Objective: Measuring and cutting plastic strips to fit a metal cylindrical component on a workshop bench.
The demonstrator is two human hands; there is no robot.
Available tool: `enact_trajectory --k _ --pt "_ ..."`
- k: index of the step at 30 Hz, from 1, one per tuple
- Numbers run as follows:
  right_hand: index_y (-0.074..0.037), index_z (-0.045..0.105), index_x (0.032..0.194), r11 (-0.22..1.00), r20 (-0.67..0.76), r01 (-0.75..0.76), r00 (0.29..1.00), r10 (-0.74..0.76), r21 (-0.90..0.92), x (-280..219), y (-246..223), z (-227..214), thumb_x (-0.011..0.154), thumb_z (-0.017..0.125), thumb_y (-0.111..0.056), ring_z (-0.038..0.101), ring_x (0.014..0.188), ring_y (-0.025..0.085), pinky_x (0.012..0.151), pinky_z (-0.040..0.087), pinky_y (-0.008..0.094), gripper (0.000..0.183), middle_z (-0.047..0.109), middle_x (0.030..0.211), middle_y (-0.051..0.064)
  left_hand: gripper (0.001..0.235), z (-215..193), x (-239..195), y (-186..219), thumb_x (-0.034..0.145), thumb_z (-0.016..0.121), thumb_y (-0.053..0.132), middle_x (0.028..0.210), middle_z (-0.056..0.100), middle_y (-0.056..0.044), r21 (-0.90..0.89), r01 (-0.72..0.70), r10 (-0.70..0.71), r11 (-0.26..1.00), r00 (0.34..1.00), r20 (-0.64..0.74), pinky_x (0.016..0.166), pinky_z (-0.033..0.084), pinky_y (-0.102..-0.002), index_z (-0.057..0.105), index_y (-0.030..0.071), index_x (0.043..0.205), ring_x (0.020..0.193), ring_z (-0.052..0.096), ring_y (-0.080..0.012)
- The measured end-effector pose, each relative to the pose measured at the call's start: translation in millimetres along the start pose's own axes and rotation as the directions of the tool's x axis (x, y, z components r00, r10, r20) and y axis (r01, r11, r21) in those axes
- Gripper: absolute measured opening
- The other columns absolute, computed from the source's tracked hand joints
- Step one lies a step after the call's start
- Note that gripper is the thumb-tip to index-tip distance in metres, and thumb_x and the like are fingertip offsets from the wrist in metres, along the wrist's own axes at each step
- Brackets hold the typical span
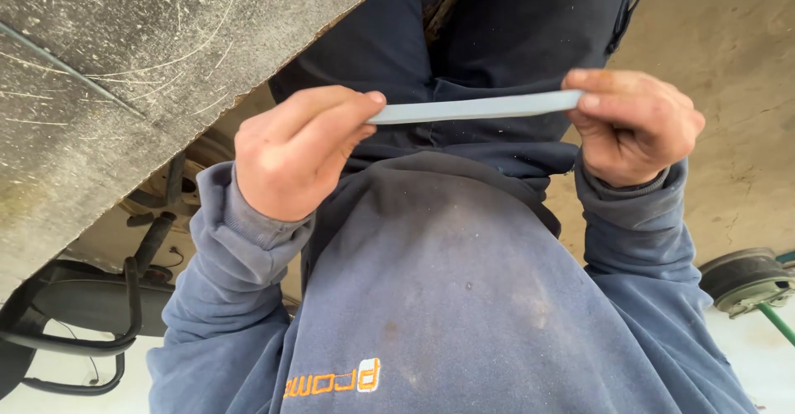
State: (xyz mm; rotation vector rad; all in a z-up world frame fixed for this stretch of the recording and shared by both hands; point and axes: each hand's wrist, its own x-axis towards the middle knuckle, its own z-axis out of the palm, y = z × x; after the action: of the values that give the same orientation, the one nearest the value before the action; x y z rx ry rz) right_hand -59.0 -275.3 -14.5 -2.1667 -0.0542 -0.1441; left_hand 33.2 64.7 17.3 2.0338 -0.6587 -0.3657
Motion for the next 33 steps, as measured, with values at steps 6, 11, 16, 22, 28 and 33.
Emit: enact_trajectory --k 6,11,16,22,28,33 --pt "0.002 0.070 0.104 0.938 0.141 0.174 0.980 -0.137 -0.300 49.9 -71.4 6.4 0.081 0.086 -0.006 0.065 0.113 0.040 0.098 0.054 0.050 0.029 0.066 0.119 0.027 0.031 21.8 4.6 2.4 0.097 0.084 -0.001 0.111 0.073 -0.012 -0.003 -0.165 0.165 0.986 0.985 -0.057 0.082 0.062 -0.032 0.067 -0.001 0.123 0.097 0.076 -0.0260" --pt "-0.001 0.074 0.108 0.946 0.304 0.265 0.931 -0.201 -0.186 53.2 -83.1 36.4 0.085 0.085 -0.010 0.067 0.098 0.029 0.090 0.050 0.044 0.026 0.072 0.110 0.014 0.030 40.5 5.6 8.8 0.100 0.084 0.000 0.112 0.073 -0.012 -0.068 -0.211 0.208 0.975 0.977 -0.047 0.080 0.062 -0.030 0.062 0.000 0.121 0.098 0.076 -0.0253" --pt "-0.005 0.075 0.110 0.979 0.342 0.162 0.933 -0.111 -0.125 29.8 -67.9 42.2 0.090 0.085 -0.011 0.066 0.082 0.022 0.080 0.044 0.037 0.023 0.074 0.098 0.004 0.031 36.1 3.3 5.0 0.102 0.084 0.002 0.112 0.073 -0.011 -0.088 -0.214 0.214 0.973 0.977 -0.013 0.083 0.062 -0.031 0.062 0.000 0.123 0.099 0.076 -0.0246" --pt "-0.008 0.074 0.112 0.980 0.318 0.145 0.944 -0.095 -0.138 24.3 -65.0 47.7 0.093 0.090 -0.019 0.065 0.084 0.020 0.081 0.043 0.035 0.028 0.073 0.100 0.002 0.029 42.0 -0.6 1.8 0.100 0.085 0.006 0.109 0.074 -0.009 -0.090 -0.176 0.180 0.980 0.983 0.037 0.082 0.062 -0.030 0.065 0.001 0.120 0.096 0.076 -0.0229" --pt "-0.007 0.074 0.111 0.971 0.255 0.194 0.955 -0.153 -0.141 20.5 -60.5 53.5 0.089 0.089 -0.015 0.066 0.087 0.019 0.083 0.043 0.035 0.028 0.072 0.098 0.001 0.030 48.3 -5.7 0.8 0.099 0.086 0.008 0.104 0.075 -0.009 -0.016 -0.158 0.159 0.987 0.987 0.028 0.079 0.061 -0.031 0.066 0.000 0.118 0.092 0.076 -0.0231" --pt "-0.007 0.075 0.110 0.962 0.249 0.232 0.949 -0.191 -0.145 18.9 -55.7 55.3 0.090 0.090 -0.013 0.065 0.086 0.019 0.085 0.043 0.035 0.025 0.072 0.098 0.000 0.027 54.1 -7.5 3.0 0.100 0.085 0.006 0.101 0.074 -0.009 -0.021 -0.100 0.100 0.995 0.995 -0.016 0.074 0.060 -0.030 0.066 0.001 0.117 0.090 0.076 -0.0228"
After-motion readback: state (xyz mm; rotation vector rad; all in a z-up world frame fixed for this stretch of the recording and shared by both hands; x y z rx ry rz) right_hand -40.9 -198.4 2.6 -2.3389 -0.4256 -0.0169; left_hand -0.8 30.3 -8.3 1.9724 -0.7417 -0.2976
